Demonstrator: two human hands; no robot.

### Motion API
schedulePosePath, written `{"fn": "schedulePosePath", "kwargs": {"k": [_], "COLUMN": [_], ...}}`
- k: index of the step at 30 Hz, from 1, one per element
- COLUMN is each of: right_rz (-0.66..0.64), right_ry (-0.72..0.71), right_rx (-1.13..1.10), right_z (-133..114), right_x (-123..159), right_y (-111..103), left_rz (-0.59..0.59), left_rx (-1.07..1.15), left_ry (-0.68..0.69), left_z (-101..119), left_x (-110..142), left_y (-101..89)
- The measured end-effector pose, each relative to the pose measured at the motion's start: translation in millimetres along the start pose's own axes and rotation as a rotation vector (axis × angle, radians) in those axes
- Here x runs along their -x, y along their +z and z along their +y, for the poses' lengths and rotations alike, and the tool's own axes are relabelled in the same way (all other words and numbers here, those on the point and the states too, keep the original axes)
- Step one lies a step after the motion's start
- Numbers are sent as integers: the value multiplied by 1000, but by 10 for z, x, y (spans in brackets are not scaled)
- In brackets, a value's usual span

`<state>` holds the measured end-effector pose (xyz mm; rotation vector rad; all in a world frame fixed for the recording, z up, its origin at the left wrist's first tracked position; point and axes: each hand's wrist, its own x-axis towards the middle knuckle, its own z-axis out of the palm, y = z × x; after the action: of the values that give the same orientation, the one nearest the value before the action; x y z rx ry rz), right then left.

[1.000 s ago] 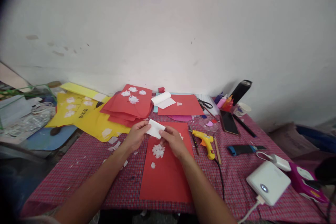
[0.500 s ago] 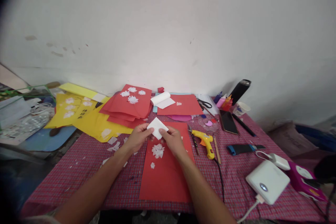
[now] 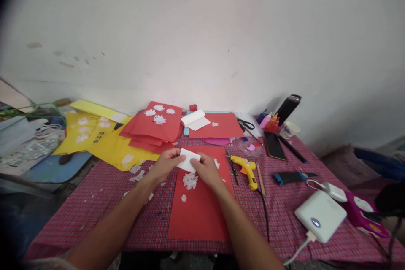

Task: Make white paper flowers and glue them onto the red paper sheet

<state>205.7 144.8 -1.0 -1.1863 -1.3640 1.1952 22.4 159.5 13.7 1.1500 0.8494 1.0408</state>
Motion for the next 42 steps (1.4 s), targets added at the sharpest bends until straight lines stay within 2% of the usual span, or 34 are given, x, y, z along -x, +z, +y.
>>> {"fn": "schedulePosePath", "kwargs": {"k": [5,9,12,15,18,21,23,28,31,34,38,42], "right_rz": [-23,-24,29,55,58,168,226,341,347,330,319,338], "right_ry": [-34,-80,-129,-194,-224,-103,-11,216,315,360,353,278], "right_rx": [23,84,158,314,523,813,892,1092,1170,1218,1266,1305], "right_z": [-14,-154,-344,-483,-450,-290,-198,-186,-199,-132,-40,-80], "right_x": [-33,-84,-25,177,459,698,792,793,714,643,503,97], "right_y": [40,52,-35,-240,-573,-1047,-1432,-2372,-2683,-2753,-2676,-2589], "left_rz": [-71,22,42,28,12,24,35,37,41,54,49,40], "left_rx": [-5,-39,-8,6,21,12,6,14,8,-6,3,17], "left_ry": [-9,1,20,28,30,22,15,12,-9,-9,6,-26], "left_z": [10,11,25,43,32,-9,-38,-73,-83,-96,-109,-112], "left_x": [-4,-25,-39,-36,-34,-50,-67,-97,-106,-114,-113,-101], "left_y": [-41,-73,-92,-100,-105,-112,-116,-128,-143,-158,-164,-159]}}
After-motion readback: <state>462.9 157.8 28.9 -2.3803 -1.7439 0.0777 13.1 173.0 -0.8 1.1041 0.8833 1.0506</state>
